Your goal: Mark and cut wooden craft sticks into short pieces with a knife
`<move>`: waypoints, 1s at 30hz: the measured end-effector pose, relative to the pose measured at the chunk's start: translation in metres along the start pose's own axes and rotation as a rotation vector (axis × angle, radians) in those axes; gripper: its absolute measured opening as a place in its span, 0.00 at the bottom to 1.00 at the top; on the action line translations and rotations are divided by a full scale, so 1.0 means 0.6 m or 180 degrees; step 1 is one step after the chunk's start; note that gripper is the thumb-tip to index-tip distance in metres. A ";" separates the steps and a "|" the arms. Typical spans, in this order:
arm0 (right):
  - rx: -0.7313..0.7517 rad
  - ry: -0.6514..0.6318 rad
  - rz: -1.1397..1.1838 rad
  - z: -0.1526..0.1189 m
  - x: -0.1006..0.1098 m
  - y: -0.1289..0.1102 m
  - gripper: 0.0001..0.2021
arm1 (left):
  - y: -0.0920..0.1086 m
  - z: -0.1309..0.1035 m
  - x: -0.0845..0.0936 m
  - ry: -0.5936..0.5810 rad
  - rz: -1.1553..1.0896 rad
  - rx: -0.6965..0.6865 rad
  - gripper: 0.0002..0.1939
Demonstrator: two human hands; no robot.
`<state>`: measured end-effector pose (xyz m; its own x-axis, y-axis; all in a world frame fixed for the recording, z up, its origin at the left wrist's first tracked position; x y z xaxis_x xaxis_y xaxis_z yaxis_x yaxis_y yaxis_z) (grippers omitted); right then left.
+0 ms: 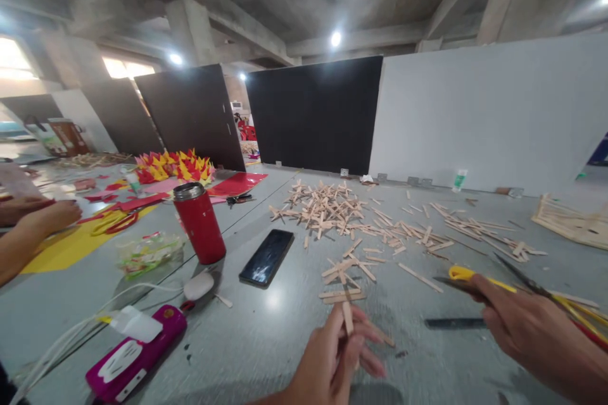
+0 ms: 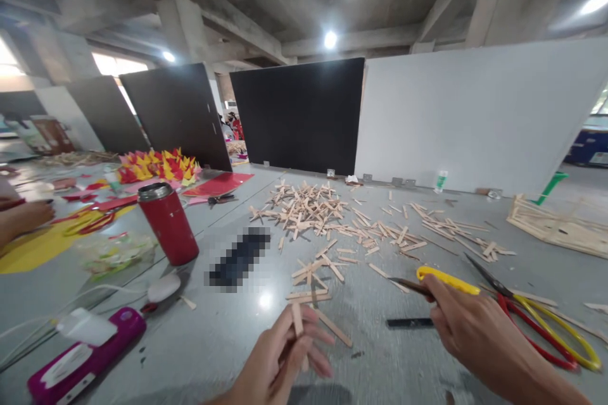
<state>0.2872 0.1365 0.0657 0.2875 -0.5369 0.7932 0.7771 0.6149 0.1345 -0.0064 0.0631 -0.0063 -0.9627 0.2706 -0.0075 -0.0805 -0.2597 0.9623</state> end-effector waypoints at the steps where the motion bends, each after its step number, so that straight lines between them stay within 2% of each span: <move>1: 0.0200 0.0000 -0.0070 0.000 -0.006 -0.012 0.14 | 0.001 0.005 -0.002 -0.0042 -0.0078 0.0185 0.29; 3: 0.0651 0.0075 -0.0338 0.002 -0.013 -0.044 0.15 | 0.003 0.014 0.005 0.0143 -0.0284 0.0511 0.30; 5: 0.0880 0.0154 -0.0587 0.005 -0.014 -0.069 0.16 | 0.006 0.021 0.016 0.0305 -0.0512 0.0753 0.32; 9: 0.0767 0.0025 -0.0468 0.008 -0.012 -0.082 0.17 | 0.019 0.034 0.039 0.0516 -0.0665 0.0830 0.30; 12: 0.0689 -0.0072 -0.0310 0.005 -0.012 -0.086 0.18 | 0.027 0.039 0.043 0.0572 -0.0735 0.0801 0.32; 14: 0.0666 -0.0091 -0.0145 0.002 -0.011 -0.092 0.24 | 0.030 0.040 0.041 0.0559 -0.0790 0.0752 0.34; 18: 0.0658 -0.0207 0.0381 -0.003 0.000 -0.110 0.39 | 0.029 0.038 0.035 0.0430 -0.0894 0.0685 0.31; 21: 0.0759 -0.0369 0.0558 -0.010 0.009 -0.126 0.35 | 0.024 0.036 0.035 0.0390 -0.0898 0.0762 0.29; 25: 0.0905 -0.0277 0.0718 -0.017 0.025 -0.153 0.26 | 0.019 0.032 0.029 0.0265 -0.0909 0.0919 0.28; 30: 0.0784 -0.0356 0.0762 -0.022 0.033 -0.173 0.28 | 0.018 0.026 0.019 0.0143 -0.0927 0.1039 0.28</move>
<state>0.2194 0.0547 0.0595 0.3714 -0.3027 0.8778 0.5331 0.8435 0.0653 -0.0140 0.0779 0.0085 -0.9227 0.2467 -0.2962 -0.2713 0.1301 0.9537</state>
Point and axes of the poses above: each hand's wrist, its own z-axis towards the middle knuckle, its own x-axis out of the back of the hand, y = z × x, the point moved 5 cm from there along z, towards the middle knuckle, and after that the axes turned 4 degrees about z, right-handed, at the moved point
